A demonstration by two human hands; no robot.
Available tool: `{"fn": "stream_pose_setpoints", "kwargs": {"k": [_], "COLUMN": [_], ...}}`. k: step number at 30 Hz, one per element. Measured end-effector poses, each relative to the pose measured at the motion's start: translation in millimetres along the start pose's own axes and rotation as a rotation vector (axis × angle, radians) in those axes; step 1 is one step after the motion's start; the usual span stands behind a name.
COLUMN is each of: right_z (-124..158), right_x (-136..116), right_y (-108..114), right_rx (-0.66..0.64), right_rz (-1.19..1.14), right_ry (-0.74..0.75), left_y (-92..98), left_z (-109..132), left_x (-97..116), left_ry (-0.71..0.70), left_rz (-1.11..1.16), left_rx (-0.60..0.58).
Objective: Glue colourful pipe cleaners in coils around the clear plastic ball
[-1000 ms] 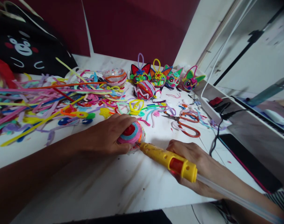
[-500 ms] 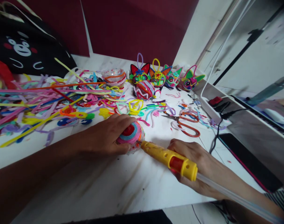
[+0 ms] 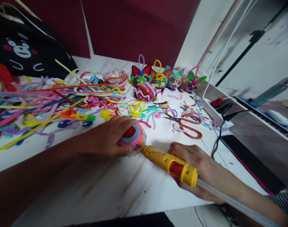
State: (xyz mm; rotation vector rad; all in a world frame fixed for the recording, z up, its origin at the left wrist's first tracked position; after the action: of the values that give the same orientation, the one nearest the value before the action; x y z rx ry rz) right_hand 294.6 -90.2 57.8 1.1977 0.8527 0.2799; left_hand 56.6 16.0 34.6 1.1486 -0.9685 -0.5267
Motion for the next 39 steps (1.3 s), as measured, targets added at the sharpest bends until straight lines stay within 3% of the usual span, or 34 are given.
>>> {"fn": "stream_pose_setpoints", "kwargs": {"k": [39], "right_z": [-0.1], "right_x": [-1.4], "right_y": [-2.4], "right_rx": [0.037], "right_rz": [0.043], "right_ry": [0.03], "left_y": [1.5], "left_z": [-2.0], "left_x": [1.5], "left_ry": [0.013], "left_rz": [0.012], "left_rx": [-0.006]}}
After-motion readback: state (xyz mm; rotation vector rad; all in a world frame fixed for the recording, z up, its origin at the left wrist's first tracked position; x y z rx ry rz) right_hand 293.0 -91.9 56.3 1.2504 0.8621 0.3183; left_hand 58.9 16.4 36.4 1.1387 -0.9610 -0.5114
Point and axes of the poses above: each hand's wrist, its own z-axis away from the middle knuckle, its own y-axis out of the back of the hand, x = y × z, the point moved 4 cm from there along -z, towards the middle knuckle, and after that the axes turned 15 degrees about -x, right-handed, at the moved point
